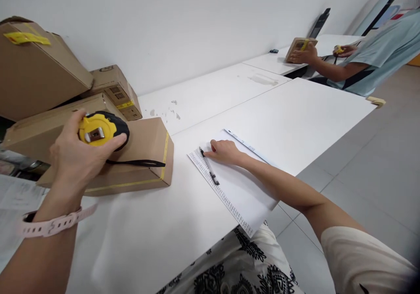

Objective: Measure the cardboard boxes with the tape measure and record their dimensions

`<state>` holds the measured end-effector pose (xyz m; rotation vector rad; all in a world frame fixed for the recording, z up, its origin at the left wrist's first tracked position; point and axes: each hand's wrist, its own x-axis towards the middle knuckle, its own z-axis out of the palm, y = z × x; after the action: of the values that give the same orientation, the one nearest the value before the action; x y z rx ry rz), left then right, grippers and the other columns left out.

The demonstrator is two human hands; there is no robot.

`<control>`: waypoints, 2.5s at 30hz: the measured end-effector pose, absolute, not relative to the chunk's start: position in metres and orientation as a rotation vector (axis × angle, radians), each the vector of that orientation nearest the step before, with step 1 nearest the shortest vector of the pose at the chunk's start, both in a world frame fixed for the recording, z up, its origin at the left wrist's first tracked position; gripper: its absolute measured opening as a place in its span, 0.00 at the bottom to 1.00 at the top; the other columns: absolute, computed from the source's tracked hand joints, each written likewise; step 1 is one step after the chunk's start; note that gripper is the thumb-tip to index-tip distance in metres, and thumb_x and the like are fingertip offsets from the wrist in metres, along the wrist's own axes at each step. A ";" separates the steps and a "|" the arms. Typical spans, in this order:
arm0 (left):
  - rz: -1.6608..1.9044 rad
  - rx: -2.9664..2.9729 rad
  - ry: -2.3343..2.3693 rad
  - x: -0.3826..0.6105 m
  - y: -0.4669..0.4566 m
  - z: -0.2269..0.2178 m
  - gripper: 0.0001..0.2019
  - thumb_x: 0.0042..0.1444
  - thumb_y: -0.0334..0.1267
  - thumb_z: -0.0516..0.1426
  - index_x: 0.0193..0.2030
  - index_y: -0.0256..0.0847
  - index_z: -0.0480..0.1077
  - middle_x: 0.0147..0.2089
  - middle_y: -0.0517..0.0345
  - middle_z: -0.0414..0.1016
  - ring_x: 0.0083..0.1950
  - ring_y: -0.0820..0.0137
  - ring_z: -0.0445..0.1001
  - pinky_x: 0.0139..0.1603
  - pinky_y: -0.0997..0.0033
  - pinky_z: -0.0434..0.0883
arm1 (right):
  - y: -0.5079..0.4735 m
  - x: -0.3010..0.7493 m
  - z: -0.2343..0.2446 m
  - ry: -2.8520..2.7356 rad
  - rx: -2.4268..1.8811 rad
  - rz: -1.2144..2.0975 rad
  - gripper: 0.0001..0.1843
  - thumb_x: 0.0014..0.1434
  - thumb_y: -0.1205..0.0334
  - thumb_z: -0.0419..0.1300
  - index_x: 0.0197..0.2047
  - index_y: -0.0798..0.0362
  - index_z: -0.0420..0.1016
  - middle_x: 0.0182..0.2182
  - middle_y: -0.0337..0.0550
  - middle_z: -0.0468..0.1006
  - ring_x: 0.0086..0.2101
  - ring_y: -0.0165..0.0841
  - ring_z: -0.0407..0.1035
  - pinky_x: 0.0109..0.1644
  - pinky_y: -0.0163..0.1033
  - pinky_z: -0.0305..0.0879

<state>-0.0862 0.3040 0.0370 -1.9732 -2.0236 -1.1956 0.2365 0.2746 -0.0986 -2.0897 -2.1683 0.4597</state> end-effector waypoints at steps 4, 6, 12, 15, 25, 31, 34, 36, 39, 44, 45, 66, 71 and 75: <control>-0.997 -2.049 -2.174 -0.084 0.299 0.029 0.41 0.45 0.52 0.70 0.66 0.45 0.68 0.63 0.53 0.75 0.62 0.46 0.71 0.64 0.37 0.65 | 0.273 0.236 -0.105 -2.052 -2.093 0.497 0.22 0.68 0.40 0.51 0.38 0.50 0.69 0.36 0.49 0.82 0.37 0.41 0.74 0.33 0.40 0.53; -1.023 -2.096 -2.120 -0.082 0.299 0.022 0.37 0.49 0.54 0.68 0.65 0.43 0.70 0.62 0.53 0.76 0.62 0.48 0.72 0.65 0.40 0.65 | 0.272 0.233 -0.105 -2.004 -2.074 0.542 0.23 0.68 0.38 0.49 0.37 0.50 0.68 0.35 0.47 0.81 0.35 0.40 0.73 0.33 0.39 0.53; -1.088 -2.095 -2.028 -0.082 0.300 0.009 0.36 0.50 0.52 0.67 0.64 0.40 0.70 0.62 0.51 0.76 0.61 0.51 0.72 0.65 0.45 0.65 | 0.261 0.218 -0.102 -2.158 -1.950 0.581 0.18 0.64 0.43 0.58 0.35 0.50 0.68 0.35 0.46 0.80 0.34 0.37 0.71 0.33 0.39 0.51; -1.088 -2.044 -2.043 -0.086 0.303 0.007 0.35 0.48 0.53 0.68 0.62 0.42 0.72 0.60 0.52 0.77 0.59 0.50 0.73 0.64 0.42 0.66 | 0.264 0.222 -0.104 -2.056 -1.902 0.689 0.10 0.61 0.55 0.60 0.31 0.50 0.68 0.30 0.43 0.78 0.31 0.35 0.69 0.32 0.38 0.53; -1.306 -2.524 -0.618 0.024 0.208 -0.045 0.17 0.58 0.32 0.61 0.54 0.33 0.70 0.50 0.42 0.78 0.56 0.54 0.75 0.61 0.49 0.72 | 0.289 0.254 -0.121 -1.017 -1.135 1.374 0.23 0.51 0.55 0.71 0.47 0.51 0.71 0.23 0.33 0.78 0.18 0.24 0.59 0.21 0.31 0.55; -0.778 -2.845 -0.876 0.076 0.190 -0.127 0.19 0.62 0.36 0.58 0.56 0.24 0.71 0.56 0.32 0.77 0.61 0.46 0.73 0.64 0.46 0.71 | 0.283 0.258 -0.112 -0.945 -0.847 1.630 0.15 0.57 0.56 0.66 0.46 0.53 0.77 0.33 0.44 0.85 0.30 0.30 0.77 0.32 0.32 0.73; -0.632 -2.857 -0.899 0.074 0.191 -0.145 0.22 0.64 0.40 0.57 0.58 0.22 0.70 0.60 0.29 0.74 0.63 0.44 0.72 0.68 0.40 0.64 | 0.278 0.258 -0.109 -0.949 -0.709 1.668 0.18 0.55 0.51 0.68 0.46 0.52 0.78 0.42 0.47 0.86 0.43 0.37 0.80 0.48 0.41 0.76; -0.588 -2.860 -0.913 0.072 0.191 -0.147 0.23 0.66 0.41 0.55 0.59 0.23 0.70 0.62 0.30 0.73 0.64 0.45 0.71 0.70 0.38 0.61 | 0.276 0.257 -0.108 -0.962 -0.683 1.666 0.22 0.52 0.51 0.72 0.48 0.50 0.77 0.45 0.46 0.85 0.46 0.38 0.79 0.55 0.43 0.74; -0.569 -2.856 -0.921 0.071 0.190 -0.146 0.23 0.67 0.42 0.53 0.60 0.23 0.70 0.63 0.31 0.73 0.65 0.45 0.71 0.71 0.38 0.60 | 0.275 0.252 -0.112 -0.975 -0.686 1.688 0.25 0.48 0.56 0.76 0.47 0.49 0.76 0.44 0.44 0.85 0.46 0.35 0.79 0.57 0.42 0.71; -0.606 -2.834 -0.914 0.073 0.191 -0.147 0.23 0.67 0.42 0.52 0.58 0.23 0.71 0.62 0.31 0.74 0.64 0.45 0.72 0.70 0.40 0.61 | 0.277 0.242 -0.125 -0.995 -0.712 1.660 0.19 0.54 0.47 0.72 0.33 0.52 0.72 0.24 0.38 0.80 0.27 0.28 0.73 0.38 0.35 0.69; -0.611 -2.832 -0.911 0.074 0.191 -0.147 0.23 0.67 0.42 0.53 0.58 0.22 0.71 0.61 0.31 0.74 0.64 0.45 0.72 0.70 0.41 0.62 | 0.278 0.241 -0.127 -0.993 -0.718 1.651 0.21 0.56 0.43 0.69 0.31 0.52 0.71 0.21 0.36 0.78 0.24 0.27 0.70 0.35 0.34 0.66; -0.456 -2.835 -0.992 0.076 0.188 -0.145 0.25 0.66 0.45 0.55 0.61 0.24 0.69 0.64 0.32 0.72 0.66 0.48 0.69 0.68 0.49 0.64 | 0.272 0.233 -0.128 -1.075 -1.036 1.404 0.25 0.46 0.43 0.74 0.35 0.53 0.74 0.24 0.37 0.75 0.28 0.29 0.68 0.36 0.37 0.65; -0.436 -2.861 -1.003 0.077 0.186 -0.144 0.26 0.66 0.45 0.55 0.61 0.23 0.68 0.64 0.30 0.71 0.66 0.46 0.69 0.66 0.50 0.65 | 0.266 0.229 -0.130 -1.248 -1.191 1.181 0.24 0.53 0.41 0.68 0.26 0.51 0.66 0.18 0.30 0.62 0.22 0.25 0.53 0.26 0.35 0.50; -0.368 -2.762 -0.960 0.079 0.175 -0.142 0.22 0.69 0.41 0.52 0.59 0.20 0.69 0.58 0.29 0.75 0.58 0.49 0.74 0.60 0.54 0.70 | 0.263 0.230 -0.131 -1.292 -1.193 1.185 0.21 0.51 0.45 0.71 0.30 0.51 0.67 0.21 0.31 0.65 0.24 0.26 0.55 0.27 0.35 0.51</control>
<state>0.0792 0.1752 -0.1417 -2.7620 -0.9599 -0.3678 0.2299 0.2630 -0.1312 -1.1930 -1.2921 1.1848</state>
